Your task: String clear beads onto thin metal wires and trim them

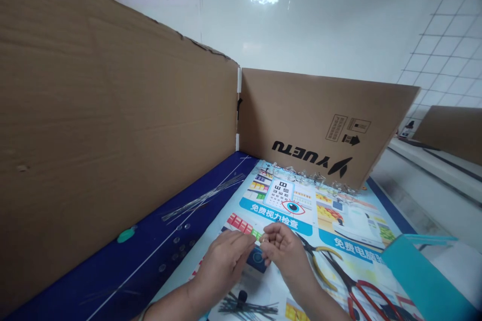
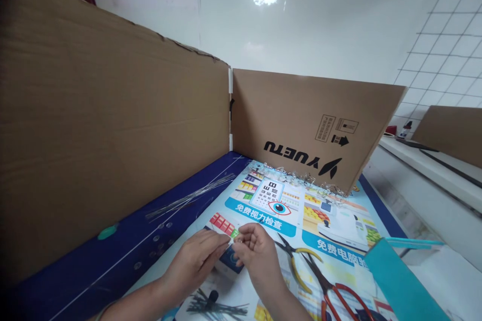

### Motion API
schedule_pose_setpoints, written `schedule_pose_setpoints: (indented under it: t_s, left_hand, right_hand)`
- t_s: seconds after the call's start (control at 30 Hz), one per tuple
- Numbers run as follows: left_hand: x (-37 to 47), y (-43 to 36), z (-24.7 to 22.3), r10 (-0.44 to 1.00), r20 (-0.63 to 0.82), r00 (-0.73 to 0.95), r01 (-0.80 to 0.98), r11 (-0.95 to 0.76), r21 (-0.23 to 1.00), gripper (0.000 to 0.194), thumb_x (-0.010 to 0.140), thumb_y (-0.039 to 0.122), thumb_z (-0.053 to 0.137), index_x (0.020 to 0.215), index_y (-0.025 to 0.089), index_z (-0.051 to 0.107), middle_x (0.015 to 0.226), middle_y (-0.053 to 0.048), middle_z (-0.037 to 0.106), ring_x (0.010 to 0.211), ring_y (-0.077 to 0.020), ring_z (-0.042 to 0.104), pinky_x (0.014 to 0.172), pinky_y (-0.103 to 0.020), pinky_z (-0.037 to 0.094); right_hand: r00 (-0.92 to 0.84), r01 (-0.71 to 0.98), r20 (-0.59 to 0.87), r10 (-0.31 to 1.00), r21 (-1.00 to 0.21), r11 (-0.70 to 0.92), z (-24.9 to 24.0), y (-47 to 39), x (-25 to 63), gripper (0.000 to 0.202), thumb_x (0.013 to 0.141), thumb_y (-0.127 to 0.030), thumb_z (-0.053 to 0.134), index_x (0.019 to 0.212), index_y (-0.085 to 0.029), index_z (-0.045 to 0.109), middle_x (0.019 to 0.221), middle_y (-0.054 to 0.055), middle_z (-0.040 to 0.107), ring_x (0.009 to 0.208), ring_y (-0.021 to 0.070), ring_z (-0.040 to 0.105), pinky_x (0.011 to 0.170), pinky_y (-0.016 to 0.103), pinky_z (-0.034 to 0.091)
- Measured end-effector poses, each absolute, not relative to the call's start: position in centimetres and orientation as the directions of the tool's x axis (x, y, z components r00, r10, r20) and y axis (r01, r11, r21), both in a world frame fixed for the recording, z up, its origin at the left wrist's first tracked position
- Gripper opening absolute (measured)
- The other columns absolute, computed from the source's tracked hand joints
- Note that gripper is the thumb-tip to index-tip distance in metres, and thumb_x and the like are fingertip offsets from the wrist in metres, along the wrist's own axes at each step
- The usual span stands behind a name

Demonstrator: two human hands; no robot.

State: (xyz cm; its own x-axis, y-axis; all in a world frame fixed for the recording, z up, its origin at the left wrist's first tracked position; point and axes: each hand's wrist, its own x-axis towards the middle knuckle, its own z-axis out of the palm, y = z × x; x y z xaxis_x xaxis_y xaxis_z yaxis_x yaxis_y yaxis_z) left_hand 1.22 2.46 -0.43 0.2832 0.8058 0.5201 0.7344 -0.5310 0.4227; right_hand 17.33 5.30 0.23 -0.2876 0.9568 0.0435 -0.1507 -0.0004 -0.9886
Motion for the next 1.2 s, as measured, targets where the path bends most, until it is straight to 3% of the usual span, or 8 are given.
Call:
schedule_pose_setpoints:
  t_s: [0.17, 0.37, 0.57, 0.73, 0.83, 1.0, 1.2]
  left_hand:
    - [1.2, 2.5, -0.4, 0.706, 0.609, 0.361, 0.722, -0.625, 0.297, 0.026, 0.087, 0.016, 0.036, 0.087, 0.02, 0.062, 0.066, -0.004, 0.059, 0.067, -0.0161, 0.054, 0.064, -0.028, 0.041]
    - [1.7, 2.2, -0.7, 0.674, 0.591, 0.443, 0.716, -0.663, 0.219, 0.023, 0.085, 0.012, 0.039, 0.089, 0.019, 0.061, 0.066, -0.003, 0.059, 0.063, -0.0155, 0.05, 0.06, -0.028, 0.037]
    - [1.8, 2.1, -1.3, 0.665, 0.583, 0.467, 0.723, -0.667, 0.182, 0.02, 0.084, 0.01, 0.041, 0.087, 0.017, 0.06, 0.067, -0.003, 0.058, 0.063, -0.0157, 0.048, 0.06, -0.028, 0.034]
    - [1.8, 2.0, -1.7, 0.68, 0.563, 0.47, 0.721, -0.664, 0.198, 0.021, 0.084, 0.009, 0.04, 0.089, 0.018, 0.059, 0.068, -0.003, 0.058, 0.064, -0.0164, 0.048, 0.061, -0.029, 0.033]
    - [1.8, 1.9, -1.8, 0.671, 0.572, 0.472, 0.719, -0.668, 0.191, 0.021, 0.084, 0.009, 0.04, 0.09, 0.018, 0.058, 0.069, -0.003, 0.058, 0.065, -0.0164, 0.048, 0.062, -0.029, 0.033]
    - [1.8, 2.0, -1.8, 0.67, 0.572, 0.473, 0.718, -0.669, 0.19, 0.02, 0.084, 0.01, 0.04, 0.089, 0.018, 0.058, 0.068, -0.002, 0.058, 0.063, -0.0164, 0.047, 0.06, -0.029, 0.032]
    - [1.9, 1.9, -1.5, 0.653, 0.595, 0.469, 0.719, -0.673, 0.173, 0.02, 0.084, 0.009, 0.04, 0.089, 0.018, 0.058, 0.068, -0.002, 0.058, 0.063, -0.0165, 0.047, 0.061, -0.029, 0.033]
  right_hand:
    - [-0.233, -0.127, 0.012, 0.972, -0.992, -0.018, 0.6, 4.4, 18.8, 0.013, 0.066, -0.019, 0.067, 0.078, -0.017, 0.061, 0.065, -0.001, 0.059, 0.055, 0.0104, 0.053, 0.055, 0.023, 0.043]
    - [-0.236, -0.182, -0.022, 0.972, -0.981, -0.067, 0.3, 3.8, 19.9, 0.024, 0.068, -0.028, 0.069, 0.087, -0.015, 0.064, 0.073, 0.006, 0.065, 0.073, 0.0184, 0.06, 0.064, 0.029, 0.046]
    - [-0.173, -0.076, 0.06, 0.983, -0.996, 0.047, -0.4, 4.1, 20.0, 0.018, 0.064, -0.023, 0.072, 0.077, -0.017, 0.062, 0.059, -0.003, 0.056, 0.053, 0.0091, 0.05, 0.049, 0.02, 0.037]
    - [-0.178, -0.007, -0.008, 0.984, -1.0, -0.009, -0.6, 4.0, 20.2, 0.017, 0.072, -0.031, 0.065, 0.081, -0.016, 0.064, 0.054, -0.002, 0.055, 0.049, 0.0095, 0.049, 0.046, 0.021, 0.035]
    - [-0.202, -0.125, -0.024, 0.979, -0.991, -0.05, -0.5, 3.9, 20.2, 0.023, 0.078, -0.035, 0.059, 0.089, -0.016, 0.065, 0.061, 0.0, 0.057, 0.052, 0.0098, 0.051, 0.05, 0.023, 0.038]
    - [-0.304, -0.383, -0.042, 0.952, -0.909, -0.162, -0.3, 4.0, 20.2, 0.022, 0.076, -0.03, 0.062, 0.093, -0.016, 0.064, 0.077, 0.003, 0.057, 0.062, 0.0109, 0.052, 0.055, 0.024, 0.041]
    - [-0.378, -0.435, -0.013, 0.926, -0.88, -0.19, -0.2, 4.0, 20.4, 0.015, 0.077, -0.023, 0.062, 0.091, -0.017, 0.062, 0.085, 0.005, 0.059, 0.066, 0.0115, 0.052, 0.057, 0.025, 0.04]
